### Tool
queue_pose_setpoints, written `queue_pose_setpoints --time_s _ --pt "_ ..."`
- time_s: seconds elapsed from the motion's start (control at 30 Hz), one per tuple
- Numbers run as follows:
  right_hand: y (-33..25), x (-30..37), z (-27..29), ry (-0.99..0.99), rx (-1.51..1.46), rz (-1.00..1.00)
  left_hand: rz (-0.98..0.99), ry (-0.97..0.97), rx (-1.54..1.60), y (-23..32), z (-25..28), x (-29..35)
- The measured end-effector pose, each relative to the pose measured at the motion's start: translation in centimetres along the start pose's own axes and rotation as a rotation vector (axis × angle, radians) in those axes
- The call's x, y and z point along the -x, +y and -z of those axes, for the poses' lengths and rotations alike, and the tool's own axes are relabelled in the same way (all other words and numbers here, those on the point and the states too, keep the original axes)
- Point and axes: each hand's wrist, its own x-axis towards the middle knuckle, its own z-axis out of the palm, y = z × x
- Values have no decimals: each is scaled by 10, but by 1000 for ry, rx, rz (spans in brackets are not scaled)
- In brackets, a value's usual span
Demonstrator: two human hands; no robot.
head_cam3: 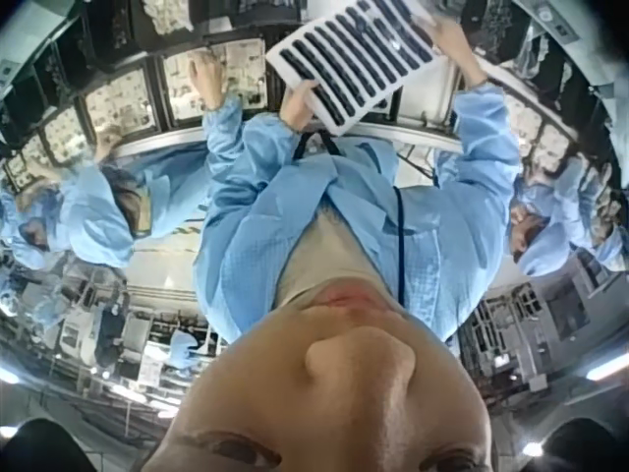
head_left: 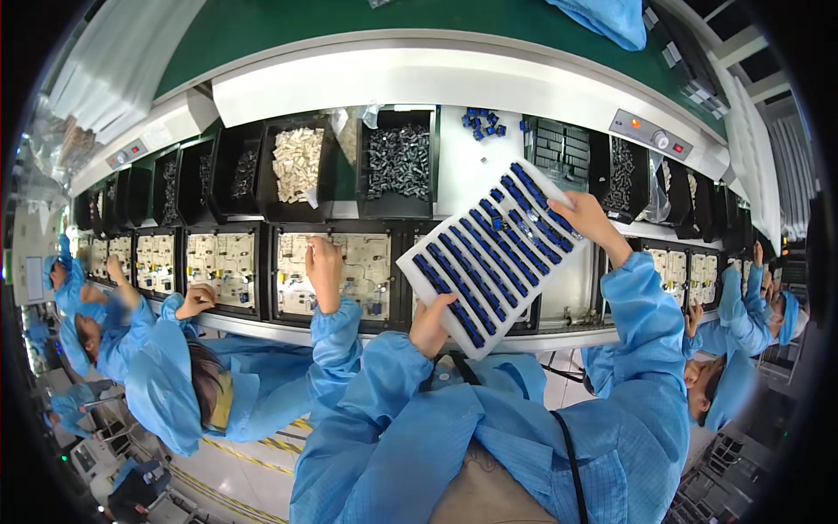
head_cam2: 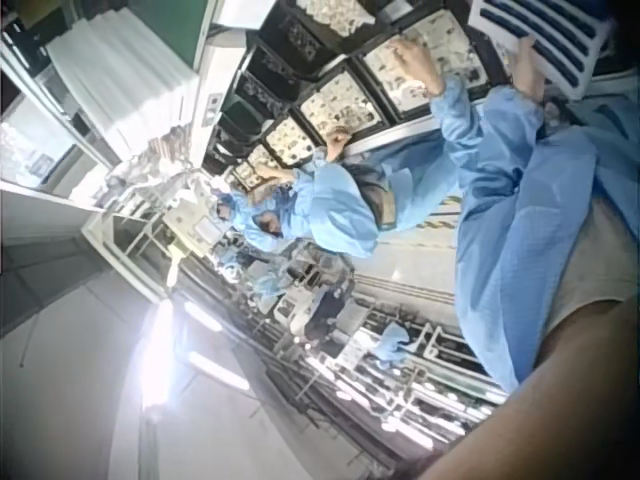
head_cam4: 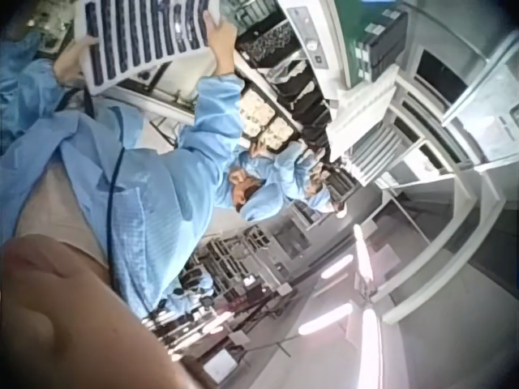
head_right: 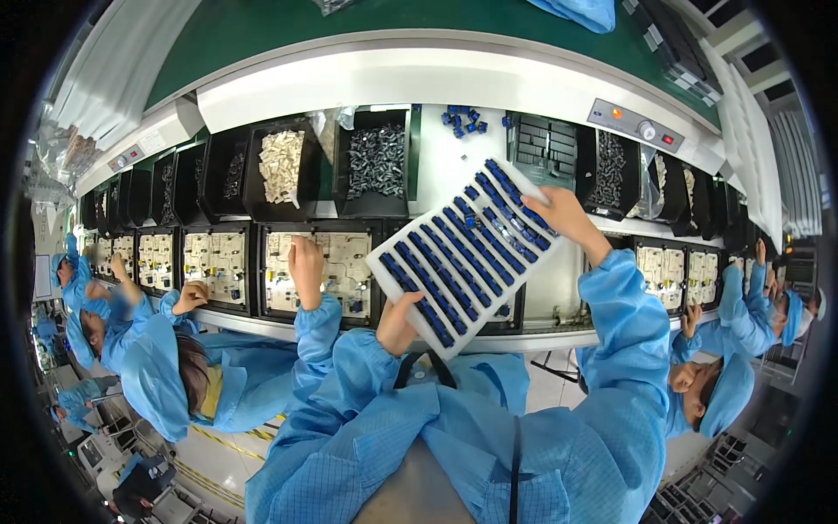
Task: Placing electronic components onto printed circuit boards on an assembly line.
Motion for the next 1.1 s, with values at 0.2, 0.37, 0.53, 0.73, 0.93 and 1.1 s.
queue_pose_setpoints --time_s 0.2,0.37,0.53,0.73,0.93,1.1 --pt "87 -90 24 60 149 182 -152 88 66 -72 -54 -75" --pt "127 -168 25 410 181 429 -294 54 144 -102 -82 -158" --pt "91 -211 23 396 148 420 -334 -22 229 -100 -90 -202" --pt "87 -266 28 331 106 372 -352 -79 338 -95 -106 -224" --pt "90 -312 23 316 122 410 -271 40 455 -114 -103 -226" --pt "92 -306 19 277 172 489 -269 125 465 -130 -85 -232"
